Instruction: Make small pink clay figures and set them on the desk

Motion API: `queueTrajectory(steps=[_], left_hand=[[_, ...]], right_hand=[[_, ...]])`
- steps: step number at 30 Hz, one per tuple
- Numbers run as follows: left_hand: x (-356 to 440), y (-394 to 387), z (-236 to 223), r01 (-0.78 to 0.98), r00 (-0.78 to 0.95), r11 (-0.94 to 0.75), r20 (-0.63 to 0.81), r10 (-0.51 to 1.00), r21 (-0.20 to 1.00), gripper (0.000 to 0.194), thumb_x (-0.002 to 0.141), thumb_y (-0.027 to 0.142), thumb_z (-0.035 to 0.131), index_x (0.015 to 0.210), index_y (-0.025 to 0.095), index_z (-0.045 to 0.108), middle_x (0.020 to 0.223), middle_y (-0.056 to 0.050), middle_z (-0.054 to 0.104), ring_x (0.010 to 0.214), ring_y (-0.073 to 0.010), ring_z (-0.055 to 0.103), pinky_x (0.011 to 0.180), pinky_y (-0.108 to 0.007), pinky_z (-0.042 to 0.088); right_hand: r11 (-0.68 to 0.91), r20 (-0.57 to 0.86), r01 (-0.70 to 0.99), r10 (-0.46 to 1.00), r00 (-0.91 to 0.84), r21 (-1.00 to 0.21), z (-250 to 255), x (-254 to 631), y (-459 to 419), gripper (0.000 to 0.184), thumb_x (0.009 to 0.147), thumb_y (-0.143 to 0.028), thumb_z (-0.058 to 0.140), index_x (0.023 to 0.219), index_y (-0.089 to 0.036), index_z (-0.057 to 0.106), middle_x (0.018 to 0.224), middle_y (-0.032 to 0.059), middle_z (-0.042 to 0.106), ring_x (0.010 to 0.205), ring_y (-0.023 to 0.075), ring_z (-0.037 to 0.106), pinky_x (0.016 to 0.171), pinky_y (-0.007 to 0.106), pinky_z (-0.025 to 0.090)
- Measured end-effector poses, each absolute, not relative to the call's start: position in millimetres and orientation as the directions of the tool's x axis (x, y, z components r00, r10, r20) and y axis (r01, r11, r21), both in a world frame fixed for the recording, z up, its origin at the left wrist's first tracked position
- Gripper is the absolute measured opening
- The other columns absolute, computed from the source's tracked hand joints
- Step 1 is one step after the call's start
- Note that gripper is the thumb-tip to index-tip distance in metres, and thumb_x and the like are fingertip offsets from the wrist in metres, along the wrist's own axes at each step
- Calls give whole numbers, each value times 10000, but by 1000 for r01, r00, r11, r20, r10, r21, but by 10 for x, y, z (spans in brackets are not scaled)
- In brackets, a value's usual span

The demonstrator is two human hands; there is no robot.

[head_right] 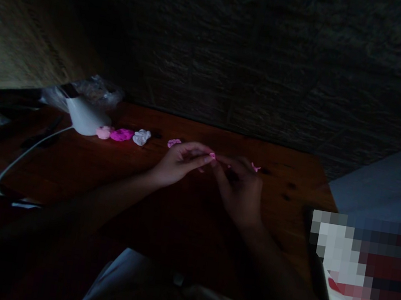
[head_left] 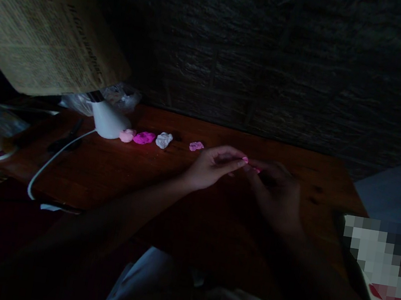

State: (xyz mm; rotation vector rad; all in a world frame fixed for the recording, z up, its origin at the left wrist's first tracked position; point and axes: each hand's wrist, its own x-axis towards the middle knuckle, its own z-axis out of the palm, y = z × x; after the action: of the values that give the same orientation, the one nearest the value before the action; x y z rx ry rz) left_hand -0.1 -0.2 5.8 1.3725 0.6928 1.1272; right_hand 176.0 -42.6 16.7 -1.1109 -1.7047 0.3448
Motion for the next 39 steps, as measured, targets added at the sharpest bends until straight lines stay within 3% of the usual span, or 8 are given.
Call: queueTrajectory(steps=[10, 18, 23, 29, 33, 39], left_hand=[[-20, 16, 60, -227, 428, -157, 243, 871, 961, 390, 729, 367, 861, 1032, 153, 736, 1054, -67, 750, 879, -146, 685, 695, -238, 525], [-46, 30, 101, -257, 442, -159, 262, 858, 953, 328, 736, 382, 860, 910, 150, 706, 907, -20, 716, 793, -106, 647, 671, -220, 495], [-37, 11, 118, -268, 462, -146, 260, 848, 952, 341, 717, 373, 874, 899, 151, 691, 899, -17, 710, 804, -106, 646, 678, -216, 490], [-43, 3, 113, -233, 433, -174, 262, 862, 957, 342, 721, 400, 867, 881, 144, 707, 882, -24, 712, 789, -113, 642, 709, -242, 505], [-36, 0, 99, -225, 430, -167, 251, 867, 960, 338, 724, 400, 864, 897, 152, 711, 901, -27, 717, 813, -123, 650, 748, -264, 516], [-29, -14, 102, -223, 424, -213, 291, 858, 951, 324, 736, 407, 856, 881, 159, 706, 894, -19, 711, 822, -121, 653, 795, -280, 516]], right_hand=[[571, 634, 555, 767, -98, -605, 189, 1795, -446, 135, 920, -271, 688, 1010, -246, 786, 892, 46, 773, 722, 201, 684, 689, 358, 527], [562, 604, 536, 789, -117, -630, 160, 1786, -439, 147, 908, -284, 718, 1025, -231, 790, 876, 50, 779, 685, 193, 700, 629, 325, 533], [568, 598, 506, 792, -121, -649, 125, 1795, -430, 142, 913, -286, 709, 1024, -240, 787, 937, 50, 800, 754, 206, 733, 689, 338, 562], [593, 633, 535, 762, -133, -602, 143, 1778, -445, 117, 916, -285, 697, 985, -245, 783, 857, 25, 791, 637, 176, 691, 680, 341, 552], [587, 623, 535, 770, -138, -607, 160, 1770, -459, 117, 914, -290, 694, 981, -246, 779, 882, 37, 790, 662, 185, 697, 643, 330, 540], [575, 623, 576, 770, -139, -581, 201, 1761, -478, 115, 912, -307, 678, 965, -273, 774, 780, 15, 767, 608, 190, 670, 702, 380, 559]])
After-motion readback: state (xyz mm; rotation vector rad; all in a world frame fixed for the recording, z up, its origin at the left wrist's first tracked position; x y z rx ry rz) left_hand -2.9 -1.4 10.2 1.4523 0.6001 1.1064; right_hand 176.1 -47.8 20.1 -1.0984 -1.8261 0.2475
